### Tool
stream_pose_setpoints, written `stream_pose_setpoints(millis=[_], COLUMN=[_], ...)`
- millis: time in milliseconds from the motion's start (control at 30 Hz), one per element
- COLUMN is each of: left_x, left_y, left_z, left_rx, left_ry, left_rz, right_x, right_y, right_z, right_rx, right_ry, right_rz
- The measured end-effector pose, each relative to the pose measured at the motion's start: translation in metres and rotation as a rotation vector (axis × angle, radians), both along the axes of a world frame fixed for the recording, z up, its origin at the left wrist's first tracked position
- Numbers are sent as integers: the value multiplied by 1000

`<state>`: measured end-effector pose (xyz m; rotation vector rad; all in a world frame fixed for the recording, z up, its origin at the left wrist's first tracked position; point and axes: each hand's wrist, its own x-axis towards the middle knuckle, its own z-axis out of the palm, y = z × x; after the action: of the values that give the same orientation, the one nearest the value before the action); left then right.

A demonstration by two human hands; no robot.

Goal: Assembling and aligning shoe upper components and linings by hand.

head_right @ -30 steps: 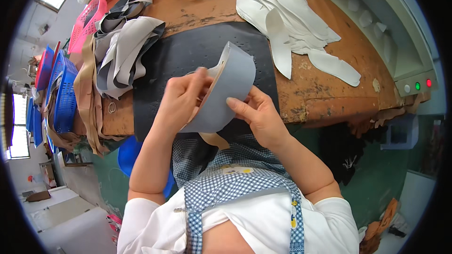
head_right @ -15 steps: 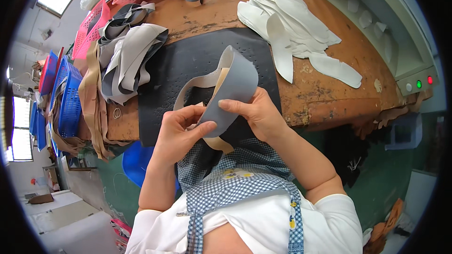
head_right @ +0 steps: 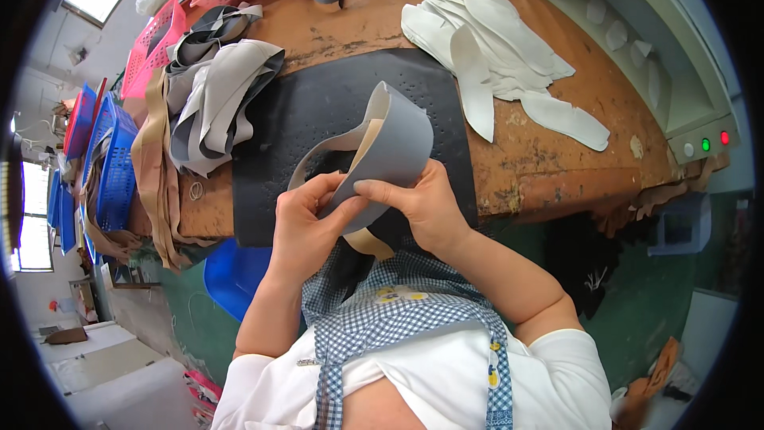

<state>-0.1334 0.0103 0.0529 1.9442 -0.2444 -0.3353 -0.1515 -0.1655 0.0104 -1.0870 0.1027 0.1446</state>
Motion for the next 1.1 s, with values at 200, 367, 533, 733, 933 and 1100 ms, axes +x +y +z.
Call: stream_pose_setpoints(millis=[200, 367, 533, 733, 933, 1100], left_x=[-4, -4, -1, -2, -1, 5], left_y=[6, 4, 1, -2, -2, 2], left_z=[-9, -14, -2, 0, -4, -8], left_rx=[-48, -76, -63, -43, -22, -32], left_ry=[-63, -44, -12, 41, 26, 61], left_rz=[-1, 6, 13, 15, 30, 29], right_x=[16, 13, 7, 17, 16, 22], right_y=[-19, -19, -2, -7, -8, -3], right_z=[2, -8, -8, -7, -8, -15], right_rx=[245, 205, 134, 264, 211, 204], right_ry=[109, 59, -23, 9, -4, -45], right_rz=[-8, -57, -60, -41, -101, -95])
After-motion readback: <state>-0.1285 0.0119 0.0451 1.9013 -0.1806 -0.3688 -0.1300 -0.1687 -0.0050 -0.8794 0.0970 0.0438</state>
